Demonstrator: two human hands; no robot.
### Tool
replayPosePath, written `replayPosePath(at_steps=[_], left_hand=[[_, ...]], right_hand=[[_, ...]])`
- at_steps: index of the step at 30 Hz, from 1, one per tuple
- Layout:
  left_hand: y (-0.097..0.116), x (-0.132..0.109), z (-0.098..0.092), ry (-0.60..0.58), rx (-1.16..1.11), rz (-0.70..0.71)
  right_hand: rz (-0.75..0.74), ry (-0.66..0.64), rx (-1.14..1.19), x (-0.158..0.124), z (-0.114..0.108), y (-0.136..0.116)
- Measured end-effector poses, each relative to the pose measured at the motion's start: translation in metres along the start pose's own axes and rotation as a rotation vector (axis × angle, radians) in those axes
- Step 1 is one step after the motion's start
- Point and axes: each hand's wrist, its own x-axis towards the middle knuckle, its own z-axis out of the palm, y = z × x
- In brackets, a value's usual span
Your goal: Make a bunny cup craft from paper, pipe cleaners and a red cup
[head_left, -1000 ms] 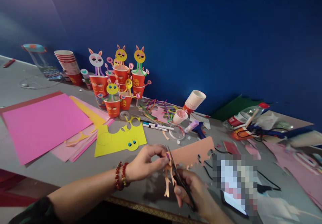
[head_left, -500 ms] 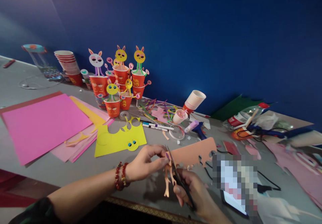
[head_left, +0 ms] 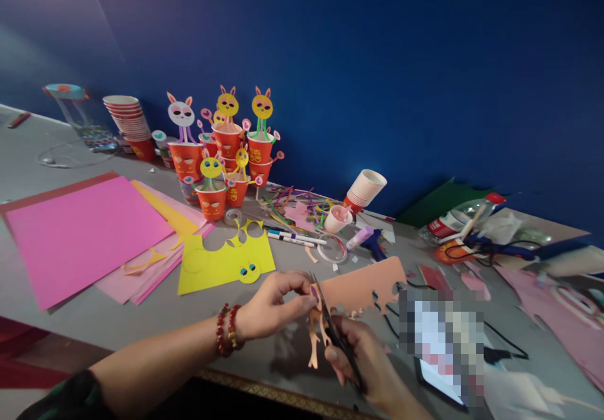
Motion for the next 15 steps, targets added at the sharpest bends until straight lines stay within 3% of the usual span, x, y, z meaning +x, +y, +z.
replayPosePath(at_steps=[5,15], left_hand=[[-0.0015,-0.0012,-0.0001,0.011,0.026,0.031],[-0.0037,-0.0011,0.0000,0.024,-0.012,0.011]], right_hand=[[0.042,0.024,0.045,0.0009,0.0027,0.0019],[0.055,-0.069,0.094,-0.0023,-0.0019,-0.0014]])
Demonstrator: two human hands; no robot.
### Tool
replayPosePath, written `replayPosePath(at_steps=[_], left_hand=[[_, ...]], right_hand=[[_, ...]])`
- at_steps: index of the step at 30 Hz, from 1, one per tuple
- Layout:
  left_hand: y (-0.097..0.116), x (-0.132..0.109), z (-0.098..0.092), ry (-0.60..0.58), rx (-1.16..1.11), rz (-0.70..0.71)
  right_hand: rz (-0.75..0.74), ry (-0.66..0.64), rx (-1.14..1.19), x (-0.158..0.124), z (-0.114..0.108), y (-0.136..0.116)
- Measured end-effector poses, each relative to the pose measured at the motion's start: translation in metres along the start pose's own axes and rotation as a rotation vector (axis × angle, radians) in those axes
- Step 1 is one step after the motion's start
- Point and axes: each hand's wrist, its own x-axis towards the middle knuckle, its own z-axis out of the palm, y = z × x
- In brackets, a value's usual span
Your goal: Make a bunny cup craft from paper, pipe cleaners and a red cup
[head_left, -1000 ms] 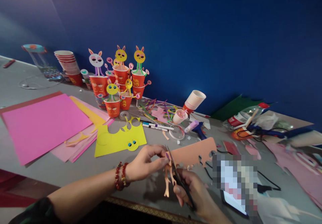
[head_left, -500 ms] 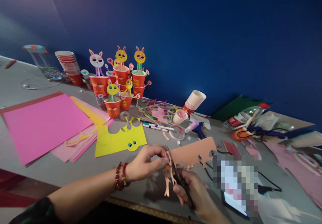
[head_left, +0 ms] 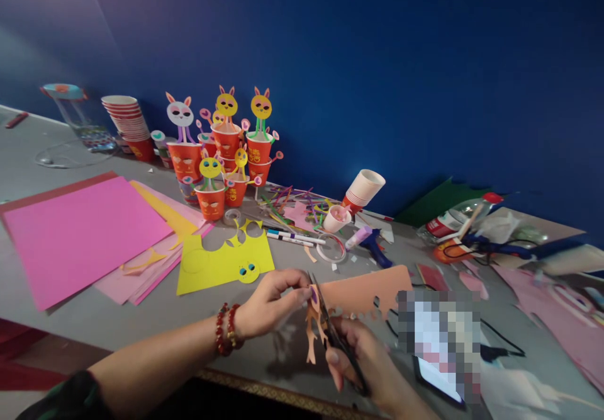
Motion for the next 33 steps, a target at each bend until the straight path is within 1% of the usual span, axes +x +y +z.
replayPosePath(at_steps=[6,13,21,26,33], left_hand=[[0.002,0.000,0.000,-0.007,0.001,-0.007],[0.002,0.000,-0.001,-0.009,0.010,0.004],[0.002,0.001,-0.001,-0.007,0.019,0.022],[0.001,0.001,-0.001,-0.012,0.007,0.018],[0.001,0.001,-0.001,-0.020,0.027,0.028]], right_hand=[[0.018,0.011,-0.025,0.002,-0.001,-0.006],[0.023,0.016,-0.090,0.005,-0.005,0.000],[0.068,0.024,-0.123,0.005,-0.009,0.000],[0.049,0.020,-0.107,0.005,-0.010,0.006],[0.010,0.002,-0.076,0.004,-0.009,0.001]])
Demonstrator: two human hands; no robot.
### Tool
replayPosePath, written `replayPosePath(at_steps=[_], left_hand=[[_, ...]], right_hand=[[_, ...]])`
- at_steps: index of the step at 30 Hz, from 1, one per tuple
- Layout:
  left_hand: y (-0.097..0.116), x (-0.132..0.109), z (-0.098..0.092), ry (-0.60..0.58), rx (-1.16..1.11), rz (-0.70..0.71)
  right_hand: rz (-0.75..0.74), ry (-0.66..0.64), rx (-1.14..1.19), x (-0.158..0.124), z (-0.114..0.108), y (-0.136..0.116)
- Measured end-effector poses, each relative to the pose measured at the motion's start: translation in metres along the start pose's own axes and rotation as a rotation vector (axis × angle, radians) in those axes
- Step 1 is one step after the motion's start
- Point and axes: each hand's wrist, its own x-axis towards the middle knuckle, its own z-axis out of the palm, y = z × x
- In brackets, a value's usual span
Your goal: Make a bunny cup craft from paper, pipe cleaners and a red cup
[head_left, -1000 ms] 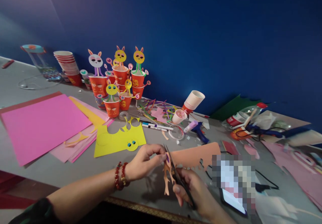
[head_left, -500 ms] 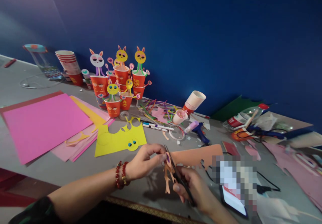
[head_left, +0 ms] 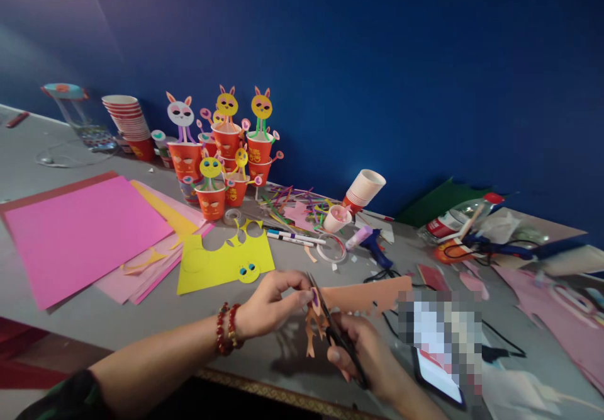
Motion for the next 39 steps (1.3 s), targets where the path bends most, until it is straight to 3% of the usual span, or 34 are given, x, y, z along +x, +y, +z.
replayPosePath(at_steps=[18,39], left_hand=[[0.004,-0.001,-0.002,-0.012,0.106,0.047],[0.004,0.000,-0.001,-0.007,0.055,0.010]], right_hand=[[0.041,0.037,-0.045,-0.002,-0.004,0.011],[0.023,0.066,-0.135,0.001,-0.010,0.015]])
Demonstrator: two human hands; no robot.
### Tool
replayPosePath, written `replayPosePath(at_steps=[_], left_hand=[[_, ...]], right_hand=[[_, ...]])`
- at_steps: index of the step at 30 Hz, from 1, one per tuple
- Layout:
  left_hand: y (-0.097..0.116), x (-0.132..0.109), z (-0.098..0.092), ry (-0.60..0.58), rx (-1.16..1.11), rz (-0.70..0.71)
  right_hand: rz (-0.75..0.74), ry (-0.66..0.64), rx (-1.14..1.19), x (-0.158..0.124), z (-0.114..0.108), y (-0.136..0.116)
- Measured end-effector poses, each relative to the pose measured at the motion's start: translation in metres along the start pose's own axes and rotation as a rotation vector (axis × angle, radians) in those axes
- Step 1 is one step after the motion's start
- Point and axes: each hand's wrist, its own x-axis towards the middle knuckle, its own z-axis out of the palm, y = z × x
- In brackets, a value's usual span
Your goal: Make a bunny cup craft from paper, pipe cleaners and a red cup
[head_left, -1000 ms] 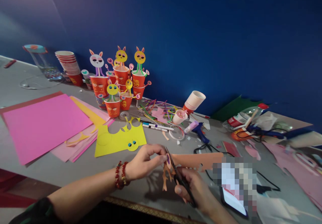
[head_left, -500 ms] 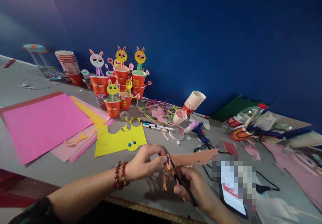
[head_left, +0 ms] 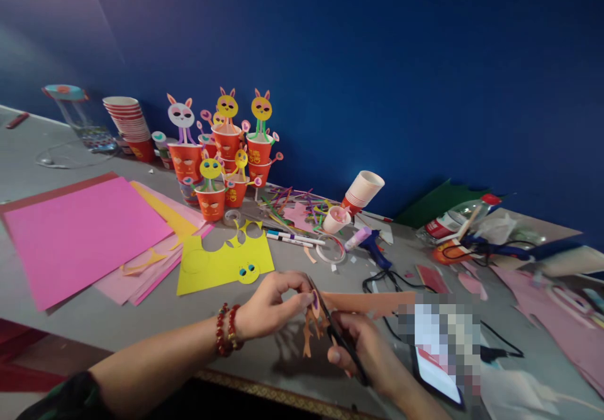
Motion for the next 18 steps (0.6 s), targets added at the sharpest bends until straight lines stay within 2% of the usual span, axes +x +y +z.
replayPosePath(at_steps=[5,10,18], left_hand=[[-0.001,0.001,0.001,0.007,0.004,0.036],[-0.003,0.002,0.003,0.032,-0.013,0.066],[-0.006,0.002,0.000,0.006,0.035,0.015]], right_hand=[[0.019,0.029,0.026,0.000,0.006,-0.001],[0.022,0.005,0.054,0.001,0.009,-0.007],[0.014,-0.024,0.093,0.001,0.005,-0.011]])
